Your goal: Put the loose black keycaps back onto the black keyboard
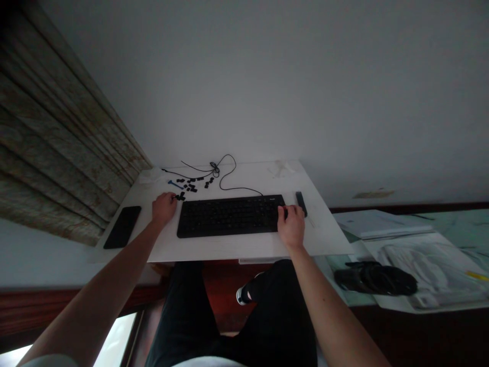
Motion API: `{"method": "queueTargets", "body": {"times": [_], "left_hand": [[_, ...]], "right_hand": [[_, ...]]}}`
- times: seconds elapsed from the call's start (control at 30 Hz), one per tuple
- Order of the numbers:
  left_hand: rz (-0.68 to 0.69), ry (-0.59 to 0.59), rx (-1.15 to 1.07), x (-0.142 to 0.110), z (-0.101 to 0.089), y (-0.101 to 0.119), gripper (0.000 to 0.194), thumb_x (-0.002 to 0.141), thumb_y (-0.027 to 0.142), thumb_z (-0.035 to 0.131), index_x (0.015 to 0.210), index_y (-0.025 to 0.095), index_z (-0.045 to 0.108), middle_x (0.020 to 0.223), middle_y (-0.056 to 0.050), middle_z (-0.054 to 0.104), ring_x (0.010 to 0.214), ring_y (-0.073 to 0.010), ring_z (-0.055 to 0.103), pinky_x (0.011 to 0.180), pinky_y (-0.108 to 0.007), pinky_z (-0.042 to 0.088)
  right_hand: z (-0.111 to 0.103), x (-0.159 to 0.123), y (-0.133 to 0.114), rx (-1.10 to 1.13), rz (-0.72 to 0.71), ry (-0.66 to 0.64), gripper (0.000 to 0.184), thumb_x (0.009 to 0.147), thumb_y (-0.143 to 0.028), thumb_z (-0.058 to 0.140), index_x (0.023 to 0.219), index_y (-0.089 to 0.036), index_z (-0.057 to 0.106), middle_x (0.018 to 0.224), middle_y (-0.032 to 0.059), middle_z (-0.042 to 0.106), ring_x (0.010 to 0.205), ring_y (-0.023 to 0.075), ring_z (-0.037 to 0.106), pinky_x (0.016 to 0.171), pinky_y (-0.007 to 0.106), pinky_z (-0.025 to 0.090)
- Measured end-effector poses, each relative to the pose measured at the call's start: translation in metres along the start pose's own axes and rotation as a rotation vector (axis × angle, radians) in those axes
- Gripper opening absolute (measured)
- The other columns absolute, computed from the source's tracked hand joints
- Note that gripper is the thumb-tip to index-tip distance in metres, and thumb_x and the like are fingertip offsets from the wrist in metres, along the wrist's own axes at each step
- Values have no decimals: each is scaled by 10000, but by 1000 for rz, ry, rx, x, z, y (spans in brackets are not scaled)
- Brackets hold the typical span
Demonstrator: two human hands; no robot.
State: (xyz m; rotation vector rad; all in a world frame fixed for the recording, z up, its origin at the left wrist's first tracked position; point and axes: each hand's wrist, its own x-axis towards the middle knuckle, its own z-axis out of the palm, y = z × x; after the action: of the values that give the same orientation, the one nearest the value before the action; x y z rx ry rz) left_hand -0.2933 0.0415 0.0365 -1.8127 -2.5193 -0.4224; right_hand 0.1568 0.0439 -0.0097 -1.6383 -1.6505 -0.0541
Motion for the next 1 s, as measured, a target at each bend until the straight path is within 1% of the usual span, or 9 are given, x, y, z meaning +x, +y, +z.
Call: {"method": "queueTargets", "body": {"times": [0.1,0.2,0.3,0.4,0.47,0.57,0.73,1.0], "left_hand": [[2,22,-6,1,0,6,297,926,251,474,1131,190,680,1216,-147,653,1173,-306,569,974,-433,425],[19,4,33,6,-2,14,302,938,314,474,1068,181,712,1184,-159,652,1173,-326,567,973,-452,426],[11,-49,89,16,-4,21,326,940,347,475,1023,164,732,1170,-183,655,1171,-352,570,969,-485,427],[-55,-139,84,28,-7,25,322,929,364,502,1003,158,739,1165,-196,670,1159,-369,588,960,-504,430],[-99,-192,57,36,-8,26,295,910,374,542,988,170,741,1120,-185,697,1138,-365,609,948,-497,438],[-123,-226,35,44,-8,24,254,880,380,588,954,192,742,1043,-157,730,1089,-345,642,915,-468,457],[-138,-227,6,45,-5,20,259,861,388,604,977,197,734,1034,-140,744,1035,-316,665,865,-419,475],[-81,-182,-32,36,-7,17,232,876,342,576,934,198,749,1023,-131,742,1049,-308,662,877,-393,476]], "right_hand": [[-2,0,-2,-44,45,-8,437,968,-478,395,927,-138,666,942,187,625,976,308,548,878,476,447],[-4,0,-5,-69,111,-9,438,965,-474,393,938,-140,676,964,194,627,973,311,548,846,472,440],[-6,0,-7,-59,128,-8,437,964,-472,396,942,-140,680,973,194,628,967,302,549,845,462,437],[-5,0,-7,-52,127,3,440,964,-474,398,936,-139,682,966,191,628,957,300,554,845,462,438],[-4,0,-5,-43,124,10,441,965,-475,398,932,-140,683,958,186,625,951,301,558,841,462,441],[-4,0,-5,-23,124,18,436,963,-471,403,927,-142,687,953,179,620,945,296,560,840,455,446],[-6,0,-7,4,136,15,426,956,-459,406,949,-142,691,956,173,611,943,285,551,840,453,449],[-9,0,-10,-2,156,-9,424,958,-451,397,951,-138,682,956,176,617,926,282,556,836,453,447]]}}
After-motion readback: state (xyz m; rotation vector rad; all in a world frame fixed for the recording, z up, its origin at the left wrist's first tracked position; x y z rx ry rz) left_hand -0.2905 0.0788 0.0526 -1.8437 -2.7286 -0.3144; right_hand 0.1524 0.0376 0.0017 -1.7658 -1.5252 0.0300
